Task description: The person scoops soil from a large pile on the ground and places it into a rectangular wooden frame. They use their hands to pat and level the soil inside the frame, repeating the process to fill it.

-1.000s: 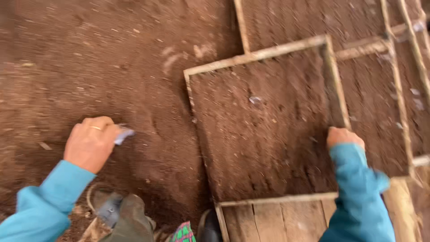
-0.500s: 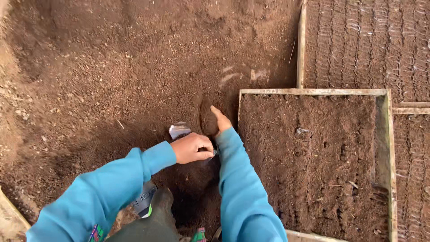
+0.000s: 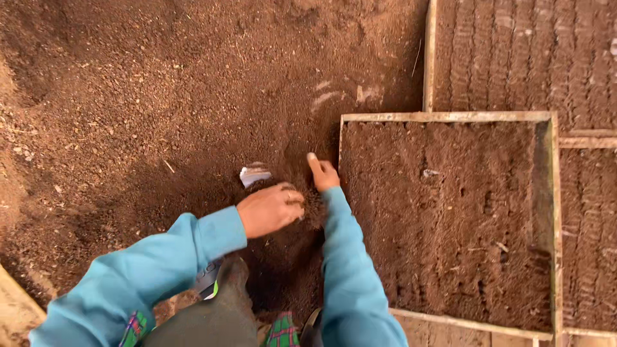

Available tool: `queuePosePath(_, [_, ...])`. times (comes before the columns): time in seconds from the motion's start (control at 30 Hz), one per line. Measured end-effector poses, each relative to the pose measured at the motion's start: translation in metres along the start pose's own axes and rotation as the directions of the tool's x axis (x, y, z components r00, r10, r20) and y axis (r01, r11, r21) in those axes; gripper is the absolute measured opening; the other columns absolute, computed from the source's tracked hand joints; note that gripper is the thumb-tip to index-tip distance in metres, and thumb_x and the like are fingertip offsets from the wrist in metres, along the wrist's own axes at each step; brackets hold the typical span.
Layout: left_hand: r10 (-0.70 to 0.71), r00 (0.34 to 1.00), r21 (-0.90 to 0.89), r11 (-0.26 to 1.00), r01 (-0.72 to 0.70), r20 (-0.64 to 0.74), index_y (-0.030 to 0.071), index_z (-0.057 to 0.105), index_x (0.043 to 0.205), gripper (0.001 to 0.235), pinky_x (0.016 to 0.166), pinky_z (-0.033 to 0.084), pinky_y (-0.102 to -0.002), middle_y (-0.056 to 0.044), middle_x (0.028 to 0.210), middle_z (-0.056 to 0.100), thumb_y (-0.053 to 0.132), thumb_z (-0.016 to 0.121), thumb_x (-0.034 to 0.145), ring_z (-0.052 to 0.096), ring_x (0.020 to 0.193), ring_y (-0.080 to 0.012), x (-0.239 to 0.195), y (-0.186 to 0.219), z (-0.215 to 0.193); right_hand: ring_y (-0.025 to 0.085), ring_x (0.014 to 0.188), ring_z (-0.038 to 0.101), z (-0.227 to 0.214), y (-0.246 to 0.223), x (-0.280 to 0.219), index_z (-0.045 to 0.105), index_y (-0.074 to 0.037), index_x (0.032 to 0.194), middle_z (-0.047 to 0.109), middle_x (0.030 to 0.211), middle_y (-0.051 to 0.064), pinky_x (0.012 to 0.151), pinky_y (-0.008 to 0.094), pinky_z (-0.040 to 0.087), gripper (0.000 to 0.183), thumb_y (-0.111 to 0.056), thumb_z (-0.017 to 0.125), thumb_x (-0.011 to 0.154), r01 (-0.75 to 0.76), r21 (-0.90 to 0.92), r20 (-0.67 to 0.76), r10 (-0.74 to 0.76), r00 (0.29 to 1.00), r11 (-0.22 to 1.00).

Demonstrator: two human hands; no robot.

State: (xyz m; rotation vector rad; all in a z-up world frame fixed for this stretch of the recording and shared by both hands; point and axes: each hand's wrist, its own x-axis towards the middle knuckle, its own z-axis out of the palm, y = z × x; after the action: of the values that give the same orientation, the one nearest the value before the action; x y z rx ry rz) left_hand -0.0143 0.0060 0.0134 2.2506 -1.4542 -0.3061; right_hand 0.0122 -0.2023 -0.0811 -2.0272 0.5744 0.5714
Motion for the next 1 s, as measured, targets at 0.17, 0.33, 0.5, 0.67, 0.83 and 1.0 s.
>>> queuePosePath(0.17, [-0.058,0.998,-0.237,0.97,0.053,-0.014,0.003,0.069,0.106,0.019,0.101,0.048,-0.053,-0.02,0.111,0.066,0.015,0.056,0.098,0.066,0.101,-0.0333,-0.005,0.013,-0.012,0.028,0.139,0.039,0.005,-0.018,-0.047,0.038,-0.037,0.149,0.043,0.151,0.001,0.122,0.045,0.031,0.046,-0.045,0.032,0.104,0.076,-0.12,0.251,-0.044,0.967,0.99])
queuePosePath(0.33, [-0.046,0.997,-0.059,0.997,0.05,0.069,-0.002,0.071,0.086,0.024,0.088,0.056,-0.047,-0.02,0.089,0.066,0.016,0.059,0.095,0.065,0.079,-0.0294,0.0,0.004,-0.008,0.031,0.138,0.041,-0.003,-0.002,-0.053,0.036,-0.031,0.148,0.042,0.151,0.005,0.118,0.048,0.034,0.055,-0.057,0.032,0.1,0.064,-0.097,0.104,-0.053,0.993,0.993])
queuePosePath(0.5, [0.065,0.998,-0.029,0.997,-0.065,-0.023,0.002,0.067,0.097,0.013,0.105,0.043,-0.052,-0.019,0.09,0.069,0.011,0.058,0.096,0.067,0.097,-0.0339,-0.006,0.005,0.012,0.037,0.135,0.044,-0.009,0.0,-0.051,0.033,-0.021,0.146,0.041,0.151,0.012,0.113,0.051,0.038,0.076,-0.075,0.033,0.093,0.094,-0.083,-0.11,-0.103,0.989,0.992])
queuePosePath(0.67, [0.069,0.997,-0.04,0.997,-0.069,-0.021,0.001,0.066,0.097,0.011,0.108,0.043,-0.05,-0.017,0.101,0.068,0.011,0.061,0.095,0.065,0.103,-0.0314,-0.007,0.003,0.019,0.031,0.124,0.052,0.01,-0.009,-0.042,0.056,-0.02,0.133,0.057,0.134,0.004,0.111,0.049,0.04,0.067,-0.073,0.045,0.093,-0.085,0.2,0.068,0.073,0.995,0.976])
queuePosePath(0.83, [-0.011,1.0,-0.045,0.999,0.011,0.004,0.007,0.066,0.097,0.018,0.102,0.048,-0.048,-0.017,0.1,0.068,0.022,0.055,0.099,0.067,0.097,-0.0287,-0.006,-0.01,0.032,0.037,0.133,0.045,0.001,-0.006,-0.109,0.053,-0.007,0.136,0.05,0.141,0.017,0.115,0.053,0.034,0.045,-0.034,0.034,0.106,0.346,0.133,-0.014,-0.347,0.938,0.929])
queuePosePath(1.0, [-0.128,0.99,-0.455,0.879,0.143,0.065,0.008,0.064,0.098,0.013,0.11,0.038,-0.055,-0.021,0.122,0.059,0.019,0.061,0.095,0.057,0.119,-0.0368,0.001,0.009,-0.007,0.04,0.116,0.057,0.011,0.018,-0.134,0.023,0.005,0.149,0.045,0.139,0.027,0.087,0.053,0.058,0.069,0.014,0.038,0.082,0.647,0.373,0.004,-0.699,0.715,0.665])
